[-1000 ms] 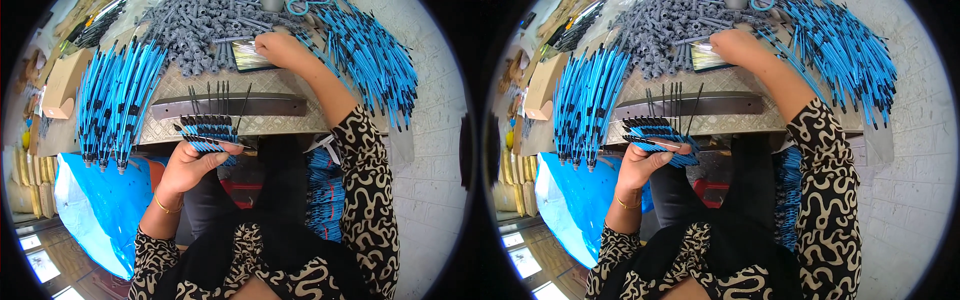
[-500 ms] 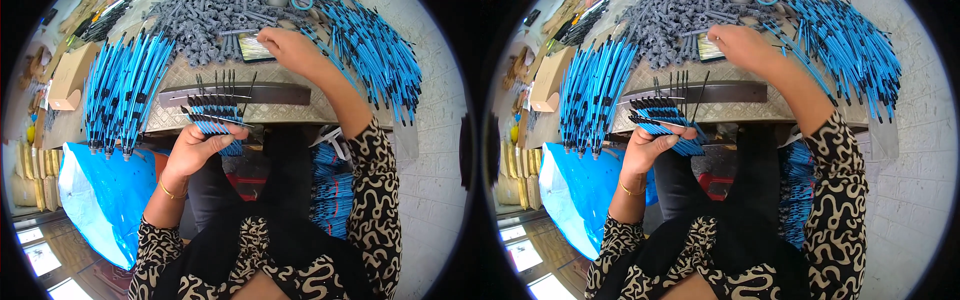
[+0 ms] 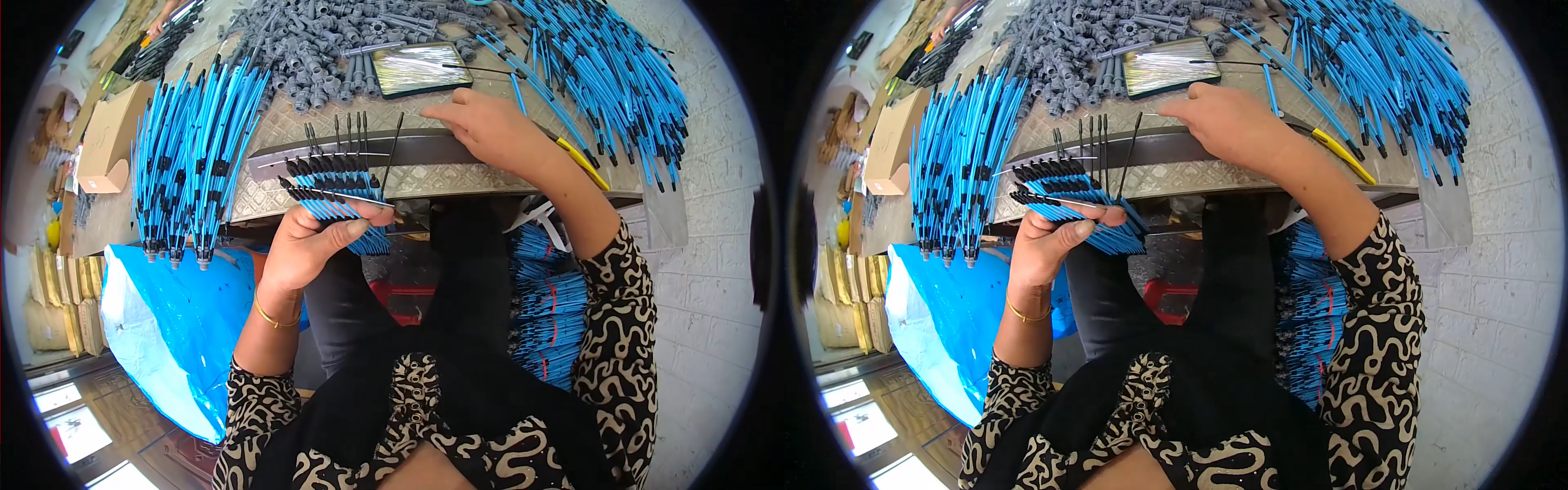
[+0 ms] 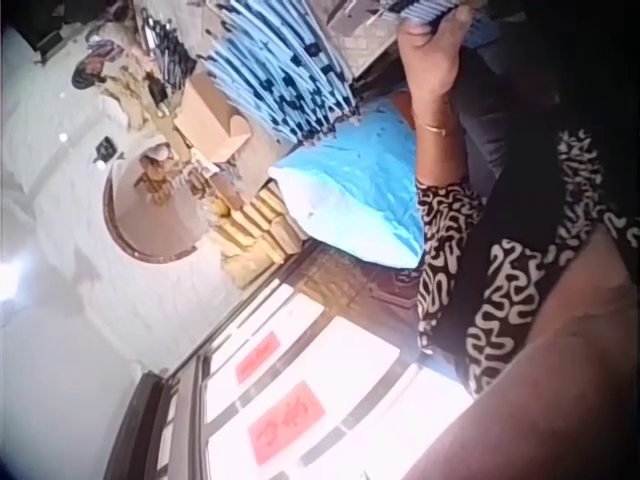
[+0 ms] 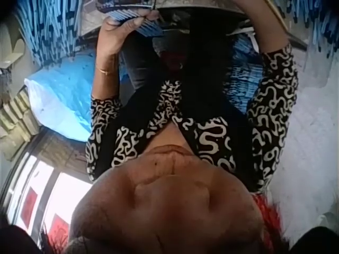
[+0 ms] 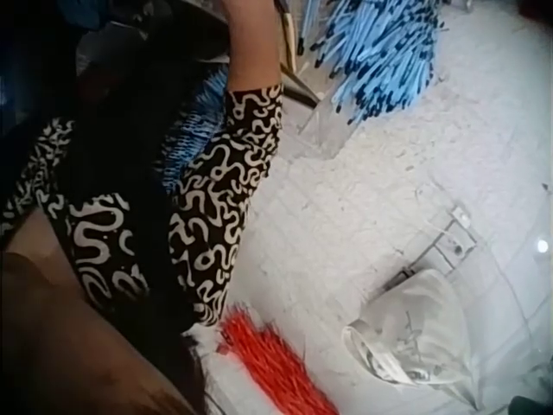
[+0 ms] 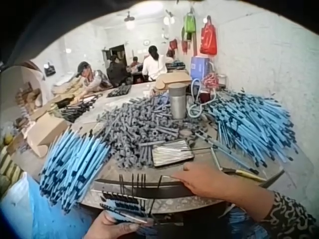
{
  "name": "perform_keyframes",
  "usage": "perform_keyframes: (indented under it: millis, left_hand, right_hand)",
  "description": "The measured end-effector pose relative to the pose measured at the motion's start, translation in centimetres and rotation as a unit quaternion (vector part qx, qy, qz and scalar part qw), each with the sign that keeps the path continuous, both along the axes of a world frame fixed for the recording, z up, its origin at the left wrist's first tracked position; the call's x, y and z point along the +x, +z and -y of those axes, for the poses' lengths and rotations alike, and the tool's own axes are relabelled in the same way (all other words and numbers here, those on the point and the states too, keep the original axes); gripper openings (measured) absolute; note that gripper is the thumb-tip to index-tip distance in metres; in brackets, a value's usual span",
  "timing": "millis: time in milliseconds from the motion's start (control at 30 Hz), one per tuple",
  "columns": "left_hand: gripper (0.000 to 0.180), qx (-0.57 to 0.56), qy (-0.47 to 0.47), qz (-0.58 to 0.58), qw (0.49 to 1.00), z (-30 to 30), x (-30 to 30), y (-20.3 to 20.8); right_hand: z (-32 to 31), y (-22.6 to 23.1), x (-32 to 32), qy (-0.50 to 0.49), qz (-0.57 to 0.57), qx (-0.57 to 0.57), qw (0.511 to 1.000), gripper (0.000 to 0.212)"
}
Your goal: The person bundles blue plastic tubes by hand, then secures gray components onto the bundled items using pliers.
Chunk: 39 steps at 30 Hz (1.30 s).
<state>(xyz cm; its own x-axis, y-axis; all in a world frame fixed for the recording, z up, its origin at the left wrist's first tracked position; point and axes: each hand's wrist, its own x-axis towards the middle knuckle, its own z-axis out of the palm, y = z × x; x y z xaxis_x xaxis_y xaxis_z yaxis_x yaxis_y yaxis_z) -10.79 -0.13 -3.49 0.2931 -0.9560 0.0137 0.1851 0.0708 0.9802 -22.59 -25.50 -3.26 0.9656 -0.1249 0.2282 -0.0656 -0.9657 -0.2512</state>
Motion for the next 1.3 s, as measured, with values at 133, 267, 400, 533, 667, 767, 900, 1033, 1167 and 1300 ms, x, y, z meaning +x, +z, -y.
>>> perform_keyframes:
  millis: [133, 267, 400, 533, 667, 767, 900, 1033, 1167, 1300]
  left_hand:
    - [0.019, -0.001, 0.007, 0.002, 1.000, 0.1, 0.0, -0.1]
    - [0.019, 0.007, 0.022, 0.001, 1.000, -0.1, 0.0, 0.0]
    - [0.019, 0.003, 0.017, 0.010, 1.000, -0.1, 0.1, -0.1]
    - [0.019, 0.005, 0.012, 0.008, 1.000, -0.2, 0.2, -0.2]
    - [0.019, 0.004, 0.008, 0.016, 1.000, -0.2, 0.3, -0.2]
    - [0.019, 0.006, 0.007, 0.022, 1.000, -0.2, 0.4, -0.2]
    - [0.017, 0.009, -0.003, -0.013, 1.000, -0.1, 0.3, 0.0]
    - [0.017, -0.001, -0.010, -0.015, 1.000, -0.1, 0.4, 0.1]
    - [0.017, 0.003, -0.005, 0.001, 1.000, -0.2, 0.6, 0.0]
    - [0.017, 0.001, -0.005, -0.027, 1.000, -0.4, 0.8, 0.0]
  right_hand:
    - [-0.1, 0.0, 0.4, -0.001, 0.003, -0.002, 1.000, 0.036]
    - [-0.4, -0.1, 1.1, -0.004, -0.009, -0.012, 1.000, 0.036]
    - [-0.5, -0.2, 1.5, -0.003, 0.005, -0.002, 1.000, 0.036]
    - [-0.4, -0.6, 2.0, 0.010, 0.023, 0.001, 1.000, 0.035]
    - [-0.8, -0.4, 2.5, 0.012, 0.025, -0.001, 1.000, 0.034]
    - [-1.0, -0.7, 3.3, 0.023, 0.042, 0.007, 0.999, 0.032]
    - [-1.3, -1.0, 4.3, 0.037, 0.068, 0.021, 0.997, 0.029]
    - [-1.9, -1.0, 5.0, 0.038, 0.071, 0.027, 0.996, 0.026]
    - [-2.1, -1.0, 5.9, 0.048, 0.065, 0.025, 0.996, 0.024]
    - [-2.6, -0.7, 6.7, 0.055, 0.062, 0.027, 0.996, 0.021]
